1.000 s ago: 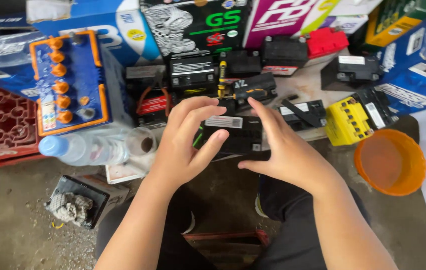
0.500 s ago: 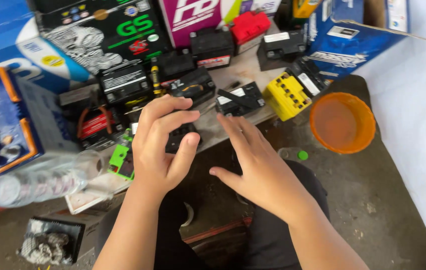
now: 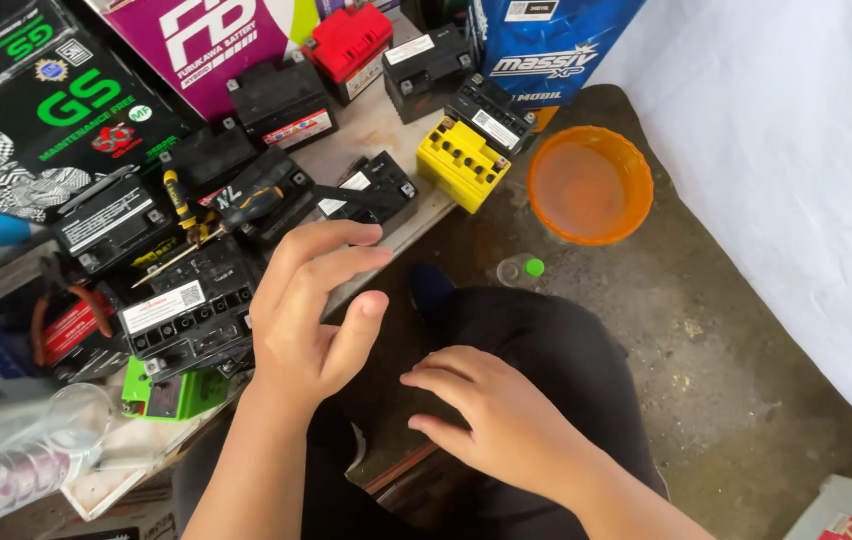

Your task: Cleaning and organizing small lead-acid batteries using a cloth.

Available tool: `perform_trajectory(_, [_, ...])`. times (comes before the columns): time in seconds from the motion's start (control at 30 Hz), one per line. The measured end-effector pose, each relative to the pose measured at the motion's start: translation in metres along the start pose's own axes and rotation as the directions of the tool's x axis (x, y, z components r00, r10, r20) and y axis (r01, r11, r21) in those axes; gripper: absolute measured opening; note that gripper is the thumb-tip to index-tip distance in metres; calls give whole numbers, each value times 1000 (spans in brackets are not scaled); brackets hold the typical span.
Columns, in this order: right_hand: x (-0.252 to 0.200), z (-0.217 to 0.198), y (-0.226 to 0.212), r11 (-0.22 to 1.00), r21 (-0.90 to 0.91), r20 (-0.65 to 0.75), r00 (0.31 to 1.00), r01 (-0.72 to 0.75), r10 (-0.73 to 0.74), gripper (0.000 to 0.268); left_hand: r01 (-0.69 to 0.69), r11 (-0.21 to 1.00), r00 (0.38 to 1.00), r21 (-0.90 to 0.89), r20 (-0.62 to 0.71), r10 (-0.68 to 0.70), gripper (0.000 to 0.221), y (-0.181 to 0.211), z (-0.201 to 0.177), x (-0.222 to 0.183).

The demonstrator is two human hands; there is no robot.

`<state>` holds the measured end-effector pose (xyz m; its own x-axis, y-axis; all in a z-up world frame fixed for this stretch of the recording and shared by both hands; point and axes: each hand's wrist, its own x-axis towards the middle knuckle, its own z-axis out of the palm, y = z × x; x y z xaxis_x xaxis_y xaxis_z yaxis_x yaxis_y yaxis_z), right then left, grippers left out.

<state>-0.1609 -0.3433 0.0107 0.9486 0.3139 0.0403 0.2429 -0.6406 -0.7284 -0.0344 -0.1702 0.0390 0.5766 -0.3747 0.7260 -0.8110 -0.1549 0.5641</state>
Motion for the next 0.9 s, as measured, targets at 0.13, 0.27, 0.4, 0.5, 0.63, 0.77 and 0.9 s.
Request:
perform_trajectory(0.13, [-1,-5,21,998,17,83,995,-63,61,30,25,999,1000,26,3,-25,32,2,-13,0])
perform_trajectory(0.27, [0,-17,24,993,7,80,990,-116,116,22,88,973,996,215,-19,-86,35,14,-52,0])
perform_trajectory(0.4, [10,-22,22,982,-10,136,973,-189,189,30,217,896,975,388,-41,-218,21,28,-105,-7])
perform_trajectory(0.5, [19,-21,21,943,-65,252,909,-327,333,34,444,748,848,494,38,-528,62,19,-135,-28])
perform_trajectory(0.63, [22,-12,26,958,-102,274,918,-268,286,35,488,715,790,500,96,-606,94,-5,-138,-59])
perform_trajectory(0.77, [27,-4,28,948,-100,303,898,-302,318,34,718,559,570,415,111,-814,91,-17,-133,-67])
perform_trajectory(0.9, [41,-3,17,900,-124,375,820,-418,433,39,723,585,605,367,71,-793,80,-33,-132,-82])
